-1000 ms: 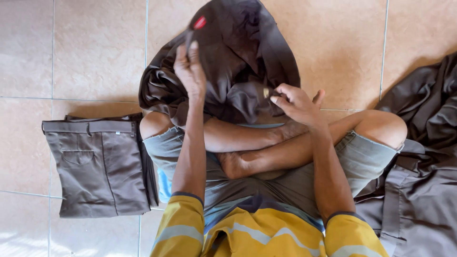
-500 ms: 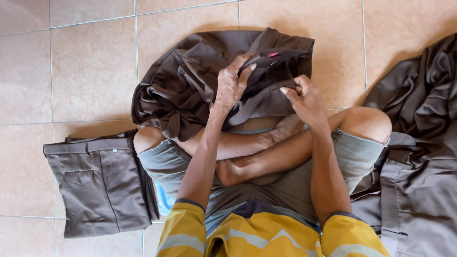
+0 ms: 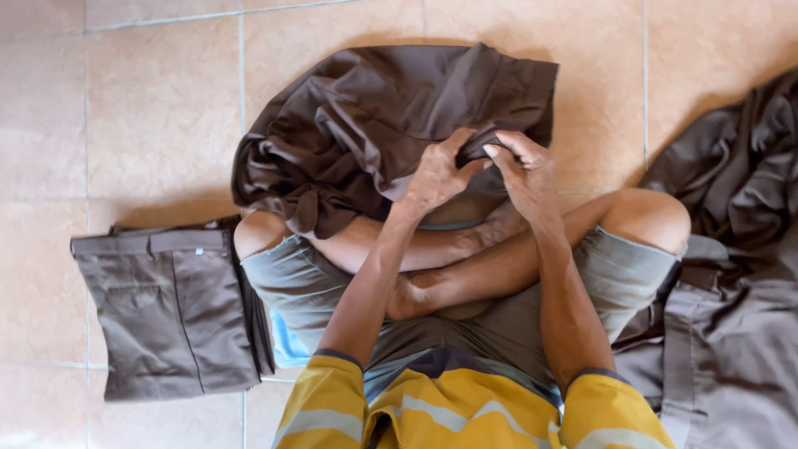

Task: Folding brown trousers neatly while sitting on the floor and stacking them.

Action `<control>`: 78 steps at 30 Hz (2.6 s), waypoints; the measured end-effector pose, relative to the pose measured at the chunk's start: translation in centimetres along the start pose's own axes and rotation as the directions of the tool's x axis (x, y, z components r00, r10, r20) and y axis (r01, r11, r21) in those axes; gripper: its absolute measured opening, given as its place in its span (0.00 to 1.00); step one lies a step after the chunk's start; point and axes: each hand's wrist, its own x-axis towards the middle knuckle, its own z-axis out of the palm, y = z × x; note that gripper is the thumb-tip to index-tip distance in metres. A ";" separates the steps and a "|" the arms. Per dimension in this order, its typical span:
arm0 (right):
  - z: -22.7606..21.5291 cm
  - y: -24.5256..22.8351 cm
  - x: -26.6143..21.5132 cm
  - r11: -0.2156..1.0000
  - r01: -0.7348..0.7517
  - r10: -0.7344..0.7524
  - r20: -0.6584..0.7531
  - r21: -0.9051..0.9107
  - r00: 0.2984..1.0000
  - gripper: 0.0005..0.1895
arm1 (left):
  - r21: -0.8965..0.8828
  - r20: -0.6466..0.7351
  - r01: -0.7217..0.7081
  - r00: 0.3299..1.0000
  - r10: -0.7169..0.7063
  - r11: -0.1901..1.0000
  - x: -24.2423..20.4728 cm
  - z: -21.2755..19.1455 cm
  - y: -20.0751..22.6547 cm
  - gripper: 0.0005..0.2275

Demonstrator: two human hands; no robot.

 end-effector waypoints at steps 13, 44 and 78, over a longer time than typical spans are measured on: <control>20.5 5.3 -3.8 0.745 0.476 -0.132 0.595 -0.468 0.793 0.26 | 0.562 -0.140 0.099 0.990 -0.024 0.821 2.2 -4.5 -0.2 0.12; 4.3 5.1 -3.9 -0.018 0.668 0.110 0.663 -0.744 0.741 0.23 | -0.379 -0.860 0.343 0.213 -0.464 0.859 -3.4 -14.6 -21.5 0.15; -9.0 13.7 10.9 0.470 0.360 -0.383 0.181 -0.806 0.906 0.14 | -0.758 -0.652 -0.077 0.053 -0.757 0.647 -6.6 -21.8 -8.2 0.14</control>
